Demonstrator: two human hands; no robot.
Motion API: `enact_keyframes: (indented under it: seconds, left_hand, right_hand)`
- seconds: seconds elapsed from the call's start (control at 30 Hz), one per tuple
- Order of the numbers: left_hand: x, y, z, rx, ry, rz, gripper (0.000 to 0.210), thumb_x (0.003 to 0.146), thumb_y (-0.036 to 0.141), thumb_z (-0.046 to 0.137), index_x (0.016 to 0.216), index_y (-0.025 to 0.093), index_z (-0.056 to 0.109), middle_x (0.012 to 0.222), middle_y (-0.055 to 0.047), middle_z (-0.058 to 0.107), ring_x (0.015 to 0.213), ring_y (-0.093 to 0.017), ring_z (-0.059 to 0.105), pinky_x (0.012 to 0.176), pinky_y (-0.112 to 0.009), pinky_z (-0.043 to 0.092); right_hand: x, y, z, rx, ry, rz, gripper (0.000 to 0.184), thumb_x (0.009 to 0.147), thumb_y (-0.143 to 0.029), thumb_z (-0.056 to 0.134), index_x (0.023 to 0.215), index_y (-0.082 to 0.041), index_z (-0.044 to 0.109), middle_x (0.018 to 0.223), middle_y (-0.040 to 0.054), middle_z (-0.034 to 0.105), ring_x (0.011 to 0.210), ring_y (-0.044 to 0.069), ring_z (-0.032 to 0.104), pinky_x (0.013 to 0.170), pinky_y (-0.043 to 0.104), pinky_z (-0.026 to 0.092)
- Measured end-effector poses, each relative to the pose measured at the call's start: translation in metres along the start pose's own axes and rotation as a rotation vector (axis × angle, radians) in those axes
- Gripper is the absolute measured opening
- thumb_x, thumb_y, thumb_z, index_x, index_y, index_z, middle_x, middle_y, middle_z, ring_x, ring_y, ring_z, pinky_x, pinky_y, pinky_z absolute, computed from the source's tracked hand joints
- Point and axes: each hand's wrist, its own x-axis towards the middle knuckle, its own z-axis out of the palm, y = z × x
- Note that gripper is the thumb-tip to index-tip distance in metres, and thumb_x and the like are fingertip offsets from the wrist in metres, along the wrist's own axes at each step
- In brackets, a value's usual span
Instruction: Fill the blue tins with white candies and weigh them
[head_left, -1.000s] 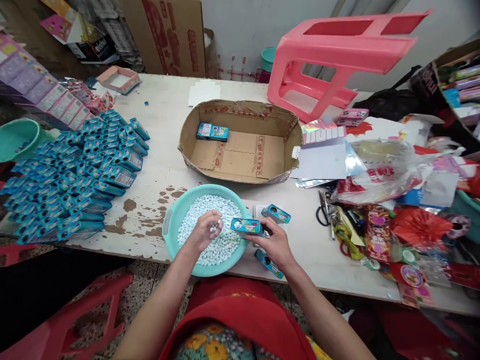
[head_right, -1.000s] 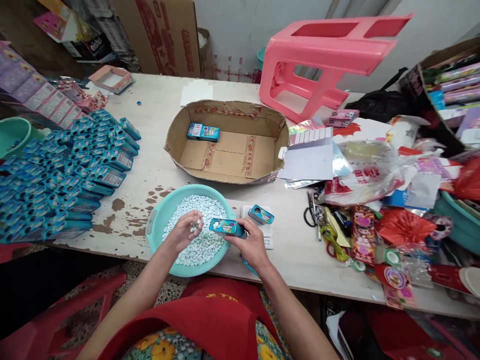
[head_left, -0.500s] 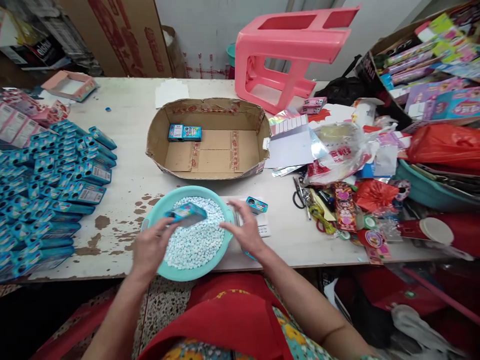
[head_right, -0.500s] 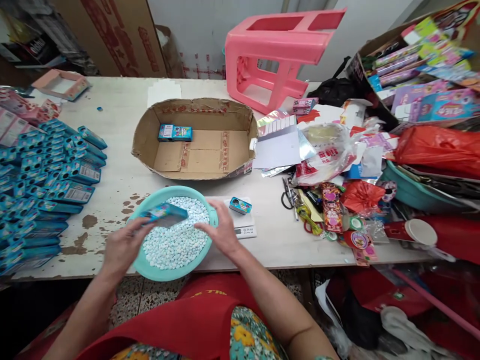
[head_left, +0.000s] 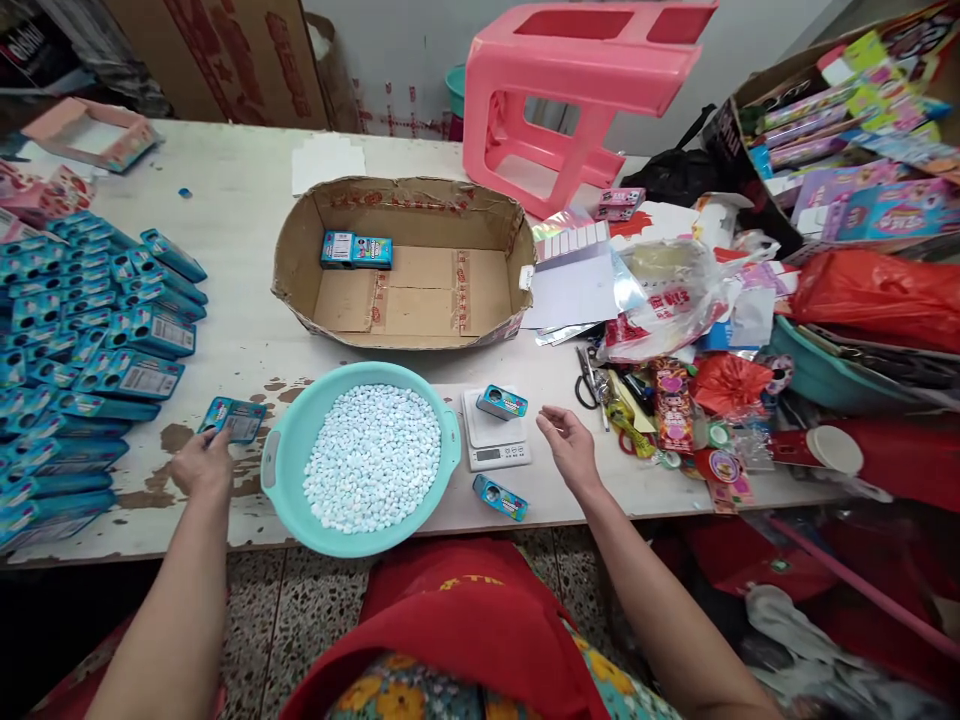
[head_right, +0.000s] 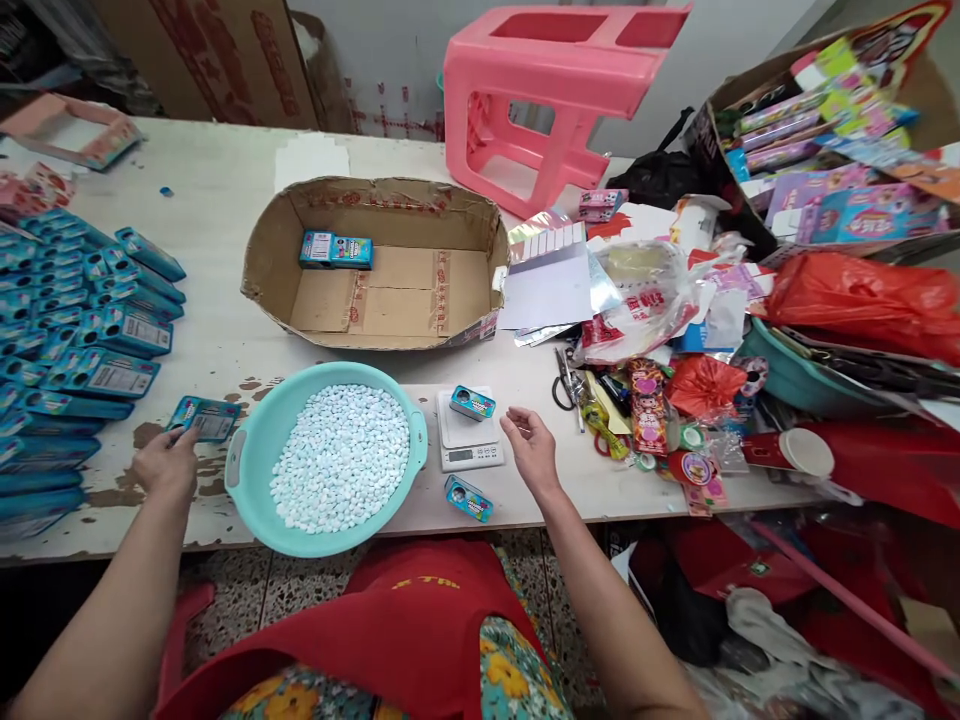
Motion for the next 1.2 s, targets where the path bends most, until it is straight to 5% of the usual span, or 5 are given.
enact_keyframes:
  seconds: [0.13, 0.47, 0.63, 0.93, 1.2]
  left_hand:
    - [-0.036, 0.029, -0.009, 0.081, 0.123, -0.065, 0.016, 0.070, 0.036, 0.061, 0.076, 0.021, 0.056, 0.056, 0.004, 0.044, 0.062, -0.016, 0.046, 0.067, -0.029, 0.040]
    - [-0.214, 0.098, 0.104, 0.016, -0.603, 0.474, 0.018, 0.079, 0.036, 0.058, 0.074, 0.019, 0.056, 0.086, -0.009, 0.057, 0.087, -0.025, 0.053, 0.074, -0.030, 0.037]
    - [-0.196, 0.097, 0.088, -0.204, -0.632, 0.265, 0.028, 0.076, 0.039, 0.062, 0.060, 0.020, 0.049, 0.060, -0.002, 0.047, 0.062, -0.017, 0.049, 0.056, -0.023, 0.032]
    - [-0.167, 0.097, 0.072, -1.187, -0.792, -0.701, 0.028, 0.080, 0.039, 0.058, 0.067, 0.017, 0.046, 0.050, 0.005, 0.041, 0.037, -0.004, 0.037, 0.035, -0.015, 0.026]
    - [-0.188, 0.155, 0.039, -1.295, -0.789, -0.622, 0.036, 0.077, 0.042, 0.064, 0.063, 0.018, 0.042, 0.045, 0.008, 0.032, 0.032, -0.002, 0.028, 0.030, -0.016, 0.017]
  right_hand:
    - [0.006, 0.006, 0.008, 0.015, -0.031, -0.003, 0.046, 0.071, -0.052, 0.067, 0.100, -0.016, 0.063, 0.100, 0.0117, 0.067, 0.091, 0.023, 0.062, 0.080, 0.041, 0.051]
    - [0.012, 0.003, 0.022, 0.027, -0.021, -0.050, 0.044, 0.073, -0.050, 0.065, 0.101, -0.016, 0.062, 0.101, 0.0105, 0.064, 0.093, 0.022, 0.060, 0.082, 0.040, 0.050]
    - [0.014, 0.004, 0.014, 0.003, 0.005, -0.044, 0.043, 0.074, -0.050, 0.064, 0.099, -0.016, 0.063, 0.100, 0.0107, 0.065, 0.090, 0.022, 0.060, 0.079, 0.040, 0.050]
    - [0.021, 0.009, 0.035, -0.101, -0.053, -0.190, 0.059, 0.067, -0.049, 0.070, 0.115, -0.019, 0.056, 0.115, 0.0108, 0.058, 0.104, 0.024, 0.055, 0.087, 0.041, 0.047]
    - [-0.003, -0.049, 0.051, -0.108, -0.139, -0.376, 0.036, 0.073, -0.042, 0.070, 0.101, -0.022, 0.061, 0.095, 0.0043, 0.061, 0.089, 0.021, 0.058, 0.080, 0.035, 0.047]
